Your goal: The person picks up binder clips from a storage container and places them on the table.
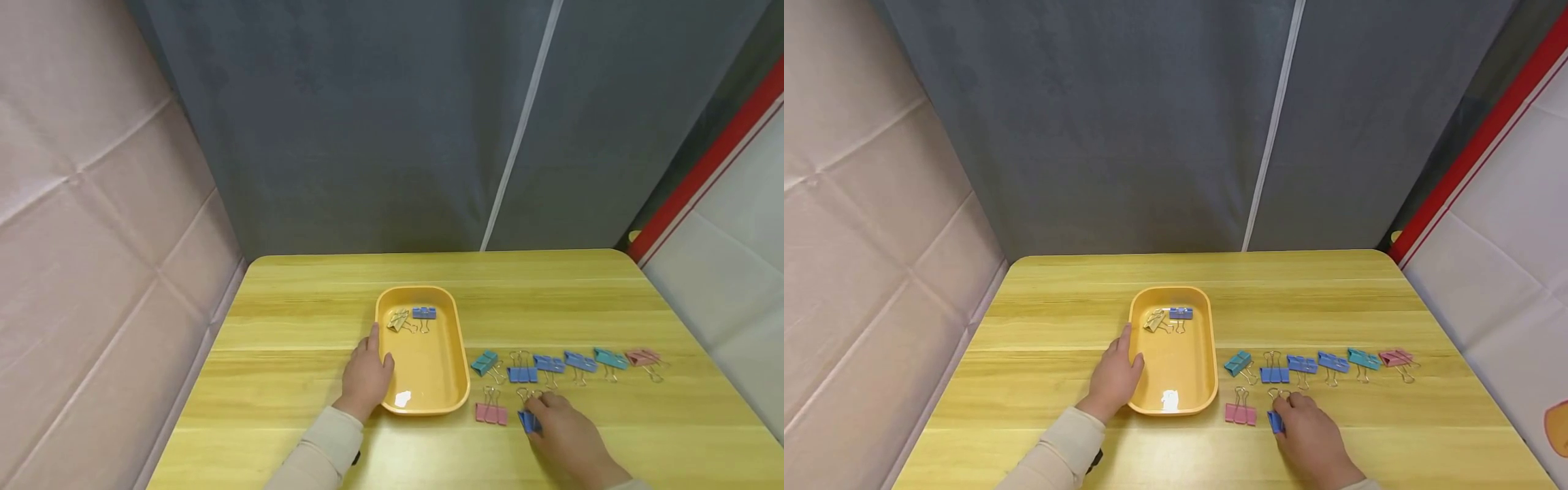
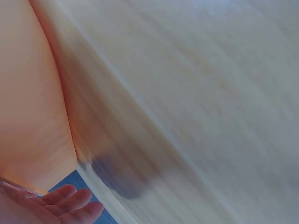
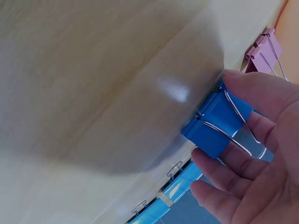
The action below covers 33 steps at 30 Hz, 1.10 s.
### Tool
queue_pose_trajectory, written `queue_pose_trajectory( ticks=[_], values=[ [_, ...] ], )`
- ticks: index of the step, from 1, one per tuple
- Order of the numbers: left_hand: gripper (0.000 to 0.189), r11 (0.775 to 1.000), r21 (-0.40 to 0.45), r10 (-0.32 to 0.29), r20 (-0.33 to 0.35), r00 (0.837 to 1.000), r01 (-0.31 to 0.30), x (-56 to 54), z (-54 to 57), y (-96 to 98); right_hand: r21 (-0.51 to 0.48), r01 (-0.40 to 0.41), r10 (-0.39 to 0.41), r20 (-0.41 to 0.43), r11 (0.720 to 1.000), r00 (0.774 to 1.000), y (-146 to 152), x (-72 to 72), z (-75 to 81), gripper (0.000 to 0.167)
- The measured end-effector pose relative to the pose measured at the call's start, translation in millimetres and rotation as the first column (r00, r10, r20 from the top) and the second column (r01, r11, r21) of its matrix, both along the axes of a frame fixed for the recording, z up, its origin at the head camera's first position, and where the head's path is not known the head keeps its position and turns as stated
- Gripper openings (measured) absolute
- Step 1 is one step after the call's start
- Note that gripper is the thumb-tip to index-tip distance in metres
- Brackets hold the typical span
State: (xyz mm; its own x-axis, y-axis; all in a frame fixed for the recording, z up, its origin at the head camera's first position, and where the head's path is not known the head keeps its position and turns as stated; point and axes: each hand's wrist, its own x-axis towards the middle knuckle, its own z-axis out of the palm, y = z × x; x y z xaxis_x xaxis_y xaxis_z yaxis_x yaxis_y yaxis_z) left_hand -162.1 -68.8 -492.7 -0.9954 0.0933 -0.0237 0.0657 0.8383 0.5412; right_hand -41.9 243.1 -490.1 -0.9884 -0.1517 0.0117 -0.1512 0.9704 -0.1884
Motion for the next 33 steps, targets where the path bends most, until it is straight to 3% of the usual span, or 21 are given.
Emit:
queue_pose_trajectory(
  ticks=[14,24,33],
  values=[
    [0.065,1.000,-0.001,-0.011,0.029,1.000,0.011,-2.0,-1.1,0.9,-0.033,0.024,-0.023,0.018,0.999,1.000,0,3.4,-0.4,0.033],
    [0.065,1.000,-0.004,-0.011,0.033,0.999,0.011,-3.1,-2.2,1.6,-0.033,0.009,-0.008,0.038,0.999,0.999,4,7.6,6.7,0.061],
    [0.065,1.000,-0.002,0.001,0.028,1.000,-0.001,-0.4,-4.6,0.1,-0.050,0.021,-0.016,0.088,0.999,0.996,4,8.1,18.5,0.065]
  ],
)
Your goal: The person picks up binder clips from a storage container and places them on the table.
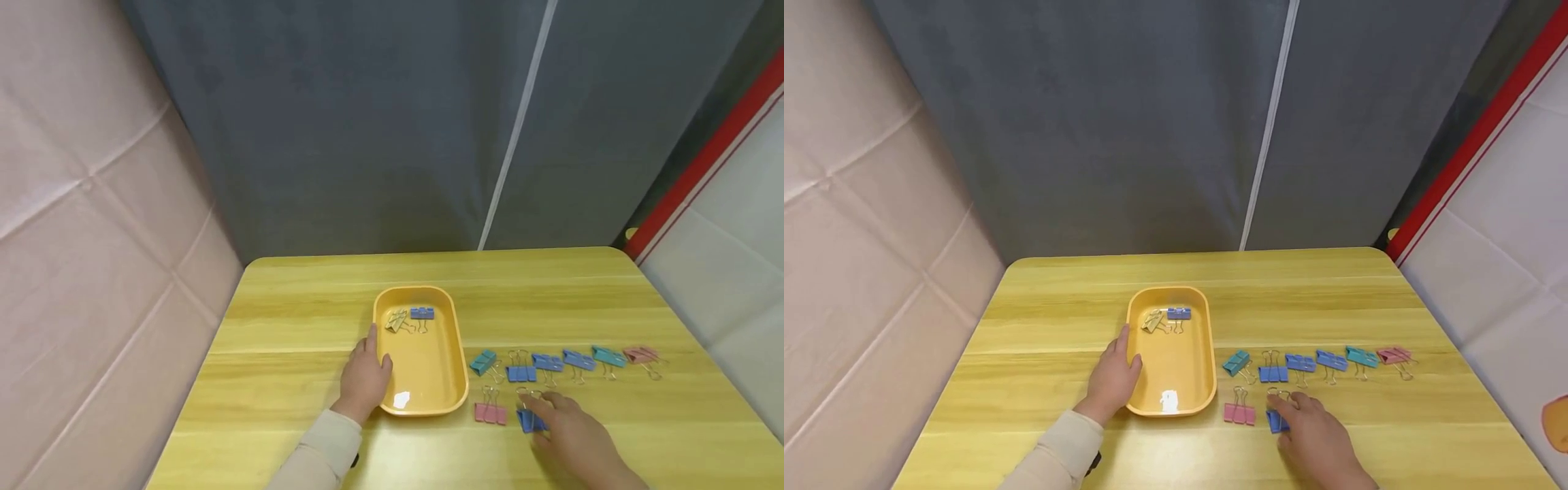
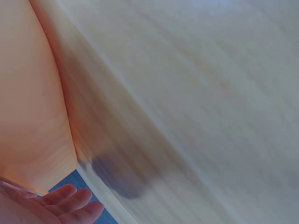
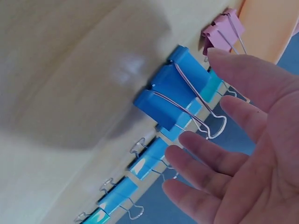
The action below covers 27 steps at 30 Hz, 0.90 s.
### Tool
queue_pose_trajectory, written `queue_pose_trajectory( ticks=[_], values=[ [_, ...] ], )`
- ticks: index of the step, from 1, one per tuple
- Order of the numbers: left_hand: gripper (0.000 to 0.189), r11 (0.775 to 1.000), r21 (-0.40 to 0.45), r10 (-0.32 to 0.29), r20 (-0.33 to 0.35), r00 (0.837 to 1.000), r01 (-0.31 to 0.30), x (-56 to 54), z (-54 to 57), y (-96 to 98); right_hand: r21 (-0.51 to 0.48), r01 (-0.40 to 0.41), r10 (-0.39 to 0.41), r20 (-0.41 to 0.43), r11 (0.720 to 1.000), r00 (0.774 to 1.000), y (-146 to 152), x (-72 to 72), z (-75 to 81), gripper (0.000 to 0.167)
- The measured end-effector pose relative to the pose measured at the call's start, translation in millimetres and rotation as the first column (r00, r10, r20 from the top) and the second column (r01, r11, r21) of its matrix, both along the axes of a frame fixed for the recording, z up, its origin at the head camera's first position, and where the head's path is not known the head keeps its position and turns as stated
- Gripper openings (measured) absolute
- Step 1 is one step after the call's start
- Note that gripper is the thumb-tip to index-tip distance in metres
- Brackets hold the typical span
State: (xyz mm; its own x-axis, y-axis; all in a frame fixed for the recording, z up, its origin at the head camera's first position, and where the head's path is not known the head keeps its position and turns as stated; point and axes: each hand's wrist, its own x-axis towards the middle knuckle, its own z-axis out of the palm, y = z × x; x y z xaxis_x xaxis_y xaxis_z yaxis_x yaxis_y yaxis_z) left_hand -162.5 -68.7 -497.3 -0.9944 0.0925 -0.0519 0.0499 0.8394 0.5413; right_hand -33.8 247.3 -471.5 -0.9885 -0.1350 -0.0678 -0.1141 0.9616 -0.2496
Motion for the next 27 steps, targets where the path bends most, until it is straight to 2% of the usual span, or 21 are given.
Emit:
queue_pose_trajectory(
  ticks=[5,11,15,19,27],
  values=[
    [0.065,1.000,0.003,-0.001,-0.007,1.000,0.001,1.7,-0.9,0.2,-0.002,0.015,-0.015,0.000,1.000,1.000,1,2.6,7.3,0.064],
    [0.064,1.000,0.010,0.006,-0.021,1.000,-0.006,1.5,0.2,-0.7,0.034,-0.003,0.007,-0.102,0.999,0.995,1,-1.9,16.9,0.071],
    [0.065,1.000,0.010,0.006,-0.020,1.000,-0.006,2.4,0.6,-1.5,0.061,-0.033,0.042,-0.166,0.998,0.985,-1,-11.8,29.4,0.075],
    [0.065,1.000,0.013,0.003,-0.024,1.000,-0.002,1.6,0.1,-0.4,0.047,-0.041,0.051,-0.221,0.998,0.974,-6,-25.1,44.3,0.071],
    [0.064,1.000,0.008,0.015,-0.029,0.999,-0.015,0.5,-0.4,0.4,0.024,-0.073,0.076,-0.206,0.997,0.976,-25,-48.3,63.5,0.071]
  ],
)
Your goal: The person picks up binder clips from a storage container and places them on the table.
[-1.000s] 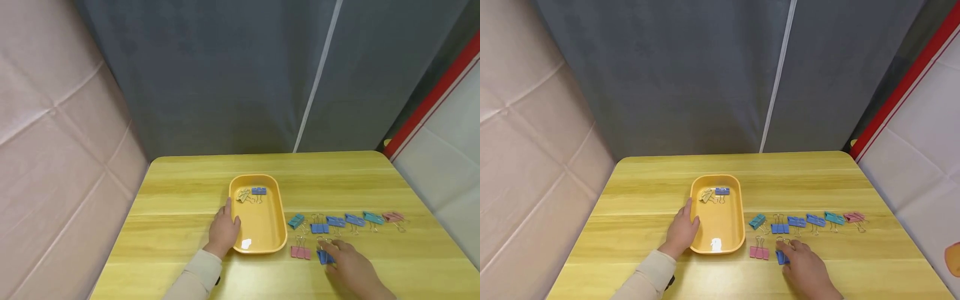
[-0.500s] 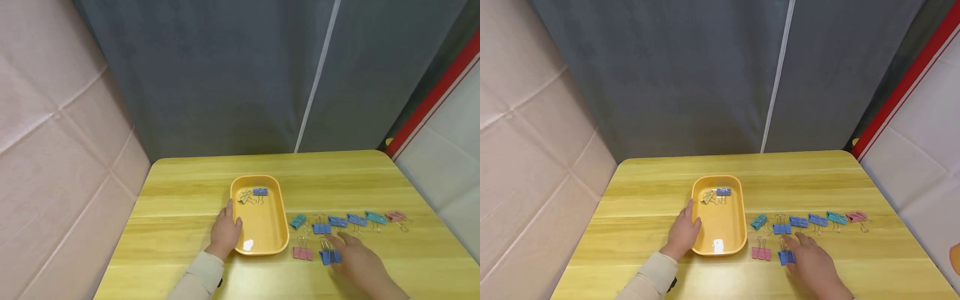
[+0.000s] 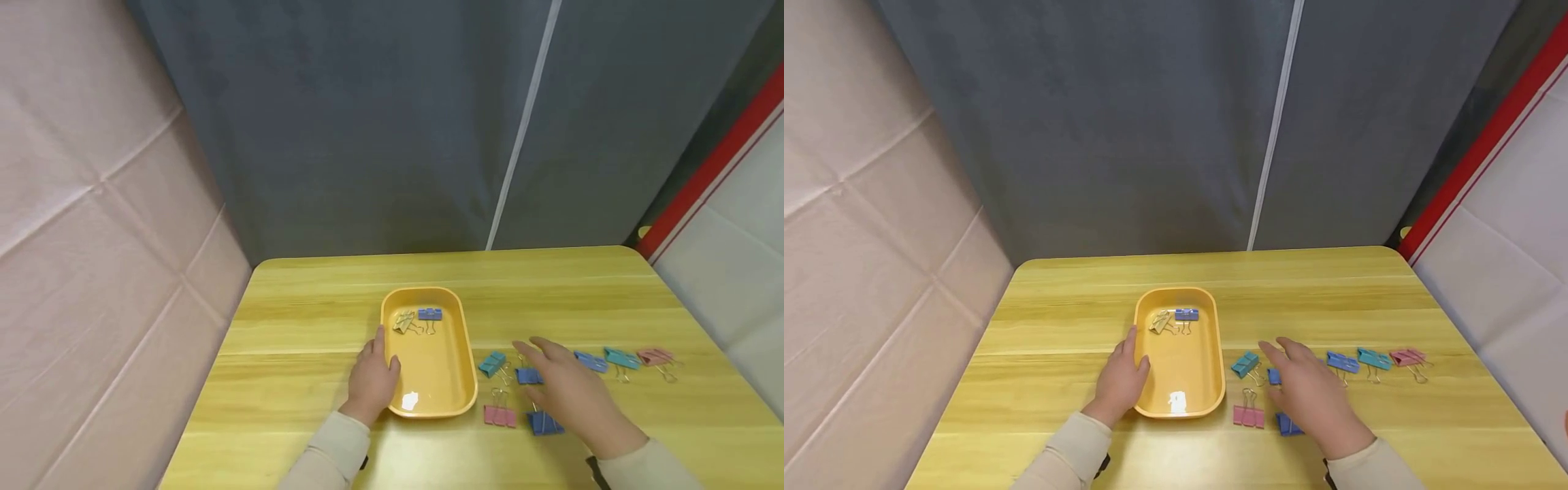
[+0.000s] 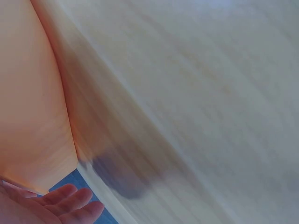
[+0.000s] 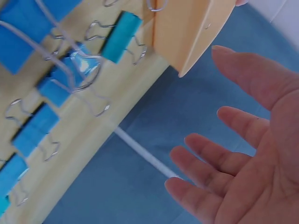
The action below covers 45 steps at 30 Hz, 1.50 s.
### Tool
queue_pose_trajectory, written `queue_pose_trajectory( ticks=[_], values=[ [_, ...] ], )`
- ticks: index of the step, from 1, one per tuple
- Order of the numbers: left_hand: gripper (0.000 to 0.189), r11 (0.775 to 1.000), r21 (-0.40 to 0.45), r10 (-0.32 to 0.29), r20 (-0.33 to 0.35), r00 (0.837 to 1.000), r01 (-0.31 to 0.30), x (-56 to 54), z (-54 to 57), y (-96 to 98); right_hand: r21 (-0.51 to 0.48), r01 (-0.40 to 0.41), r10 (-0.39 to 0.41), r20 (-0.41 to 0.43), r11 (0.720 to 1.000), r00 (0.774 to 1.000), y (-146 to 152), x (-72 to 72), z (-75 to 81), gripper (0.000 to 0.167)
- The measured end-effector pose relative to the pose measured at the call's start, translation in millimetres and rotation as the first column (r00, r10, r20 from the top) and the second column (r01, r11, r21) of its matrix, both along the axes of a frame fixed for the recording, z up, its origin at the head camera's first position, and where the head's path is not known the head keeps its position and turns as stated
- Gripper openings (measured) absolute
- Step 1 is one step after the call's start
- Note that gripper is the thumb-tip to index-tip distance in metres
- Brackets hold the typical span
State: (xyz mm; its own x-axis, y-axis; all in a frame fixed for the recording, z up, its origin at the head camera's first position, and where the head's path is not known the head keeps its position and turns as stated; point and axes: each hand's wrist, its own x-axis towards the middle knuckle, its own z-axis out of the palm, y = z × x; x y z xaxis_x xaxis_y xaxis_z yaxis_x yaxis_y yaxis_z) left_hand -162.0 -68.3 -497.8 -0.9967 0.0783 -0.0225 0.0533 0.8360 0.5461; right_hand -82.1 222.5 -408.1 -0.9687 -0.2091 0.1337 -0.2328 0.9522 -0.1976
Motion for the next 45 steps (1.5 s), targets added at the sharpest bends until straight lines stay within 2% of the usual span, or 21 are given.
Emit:
queue_pose_trajectory(
  ticks=[5,11,22,30,38,45],
  values=[
    [0.064,1.000,-0.011,-0.002,-0.007,1.000,0.002,0.9,0.7,-1.6,0.008,-0.036,0.036,0.010,0.999,0.999,-12,-11.8,6.1,0.072],
    [0.064,1.000,-0.009,-0.003,0.000,1.000,0.003,3.3,2.6,-2.0,-0.028,-0.085,0.085,0.000,0.996,0.996,-24,-26.9,13.5,0.071],
    [0.064,1.000,-0.002,-0.014,0.004,1.000,0.014,6.6,7.2,1.8,-0.051,-0.133,0.133,0.009,0.990,0.991,-48,-54.2,17.4,0.066],
    [0.064,1.000,-0.004,-0.018,-0.001,1.000,0.018,9.5,6.7,3.6,-0.045,-0.156,0.158,0.048,0.987,0.986,-68,-75.2,13.2,0.067],
    [0.065,1.000,-0.012,-0.019,0.009,1.000,0.019,11.7,5.2,1.8,-0.074,-0.210,0.215,0.079,0.975,0.973,-95,-91.8,5.7,0.065],
    [0.064,1.000,-0.021,-0.021,0.005,1.000,0.021,11.3,5.2,-0.2,-0.100,-0.168,0.183,0.178,0.981,0.967,-117,-109.1,-0.3,0.062]
  ],
)
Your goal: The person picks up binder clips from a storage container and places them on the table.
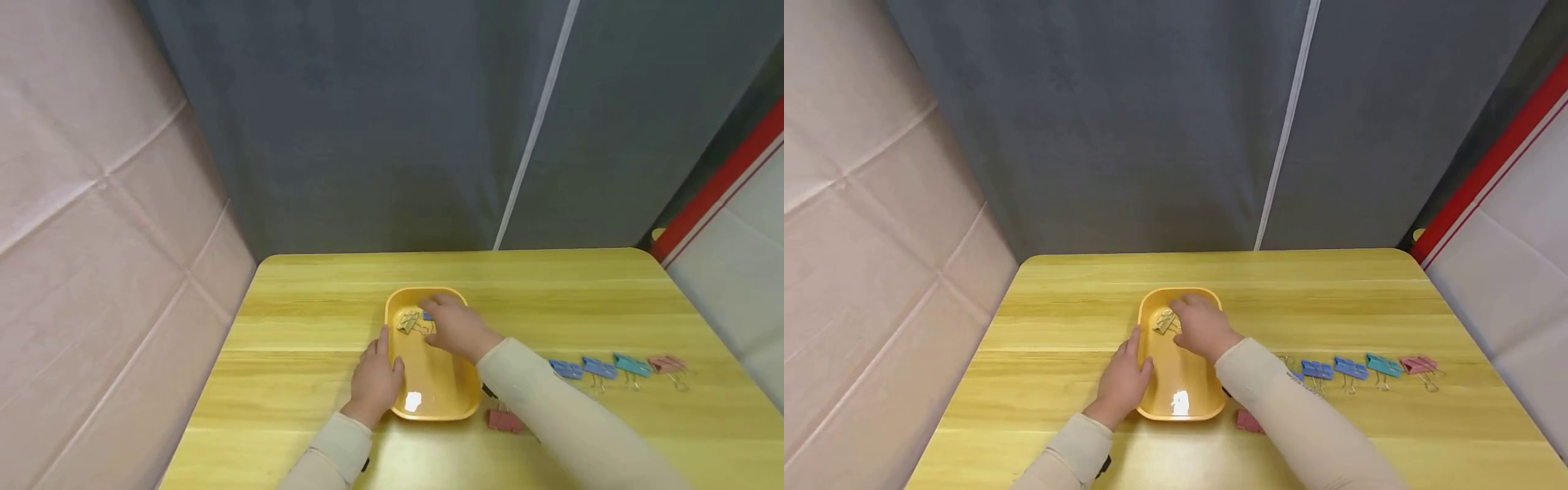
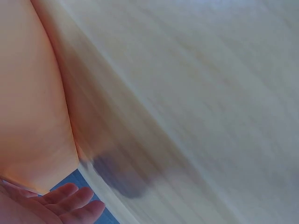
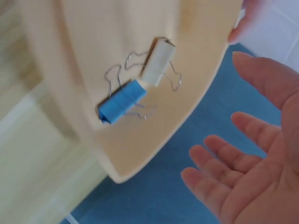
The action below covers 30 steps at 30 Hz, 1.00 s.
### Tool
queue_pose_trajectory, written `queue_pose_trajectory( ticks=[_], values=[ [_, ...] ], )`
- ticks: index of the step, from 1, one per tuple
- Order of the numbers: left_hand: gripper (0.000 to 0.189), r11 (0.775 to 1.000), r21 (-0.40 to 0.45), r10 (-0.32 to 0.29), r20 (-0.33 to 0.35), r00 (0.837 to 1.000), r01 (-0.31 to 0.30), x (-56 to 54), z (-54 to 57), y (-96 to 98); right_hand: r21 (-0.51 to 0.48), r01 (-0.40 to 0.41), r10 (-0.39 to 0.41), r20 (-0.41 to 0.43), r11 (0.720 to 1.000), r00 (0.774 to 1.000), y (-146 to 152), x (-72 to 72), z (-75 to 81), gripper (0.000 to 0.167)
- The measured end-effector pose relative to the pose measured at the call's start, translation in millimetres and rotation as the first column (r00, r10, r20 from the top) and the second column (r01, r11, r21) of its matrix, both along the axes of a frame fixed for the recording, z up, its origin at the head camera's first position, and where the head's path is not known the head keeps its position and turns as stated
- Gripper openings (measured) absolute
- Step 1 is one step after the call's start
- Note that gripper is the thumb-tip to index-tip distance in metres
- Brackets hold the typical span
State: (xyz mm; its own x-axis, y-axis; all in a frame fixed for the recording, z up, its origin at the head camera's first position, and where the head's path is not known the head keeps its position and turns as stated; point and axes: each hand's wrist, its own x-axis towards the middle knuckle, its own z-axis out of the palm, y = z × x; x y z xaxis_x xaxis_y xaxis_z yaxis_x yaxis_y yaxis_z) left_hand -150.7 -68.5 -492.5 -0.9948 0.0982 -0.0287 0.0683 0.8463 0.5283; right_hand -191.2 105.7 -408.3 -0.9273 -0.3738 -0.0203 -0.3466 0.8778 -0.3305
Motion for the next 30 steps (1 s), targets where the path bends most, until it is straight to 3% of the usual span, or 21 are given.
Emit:
queue_pose_trajectory(
  ticks=[15,30],
  values=[
    [0.065,1.000,0.001,-0.024,0.009,1.000,0.024,2.6,-1.7,-4.6,0.047,0.050,-0.054,0.104,0.998,0.993,-41,-23.8,-18.7,0.064],
    [0.066,1.000,0.001,0.021,0.011,1.000,-0.021,1.3,-4.2,-9.5,0.144,0.068,-0.094,0.184,0.987,0.978,-61,-36.3,-38.0,0.063]
  ],
)
